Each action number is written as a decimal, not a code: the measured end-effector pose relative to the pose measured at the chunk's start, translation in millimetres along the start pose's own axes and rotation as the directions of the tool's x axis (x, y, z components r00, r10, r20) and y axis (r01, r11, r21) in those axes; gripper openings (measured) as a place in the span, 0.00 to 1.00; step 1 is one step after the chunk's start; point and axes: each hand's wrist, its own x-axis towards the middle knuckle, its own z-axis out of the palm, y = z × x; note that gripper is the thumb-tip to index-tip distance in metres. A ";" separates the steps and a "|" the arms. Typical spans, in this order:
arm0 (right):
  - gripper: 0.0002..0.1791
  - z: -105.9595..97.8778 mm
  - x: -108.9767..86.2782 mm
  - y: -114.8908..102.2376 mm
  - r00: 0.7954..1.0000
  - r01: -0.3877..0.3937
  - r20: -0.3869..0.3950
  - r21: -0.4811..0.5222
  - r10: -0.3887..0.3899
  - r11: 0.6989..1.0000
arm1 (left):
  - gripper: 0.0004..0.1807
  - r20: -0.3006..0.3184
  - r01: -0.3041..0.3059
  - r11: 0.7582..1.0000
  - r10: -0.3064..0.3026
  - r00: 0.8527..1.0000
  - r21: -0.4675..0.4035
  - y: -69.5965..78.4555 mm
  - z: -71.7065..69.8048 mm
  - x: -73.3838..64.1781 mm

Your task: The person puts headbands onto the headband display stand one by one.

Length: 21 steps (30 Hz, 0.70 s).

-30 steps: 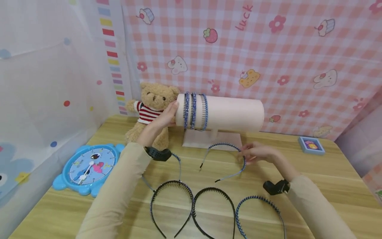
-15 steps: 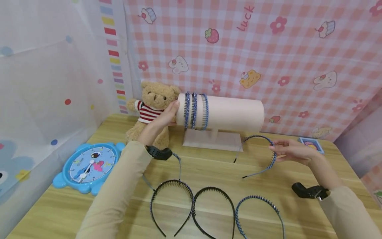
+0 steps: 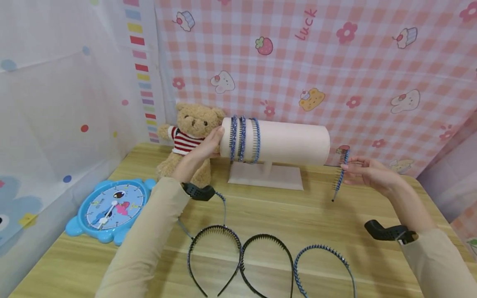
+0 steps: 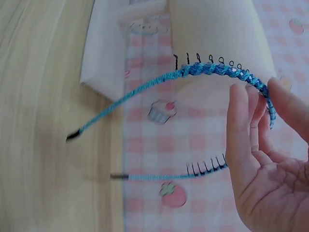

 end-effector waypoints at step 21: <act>0.22 42.5 18.9 -40.8 0.977 0.097 -0.138 -0.388 -0.162 0.917 | 0.34 0.025 -0.004 1.000 0.003 1.000 0.022 -1.1 -2.9 -0.6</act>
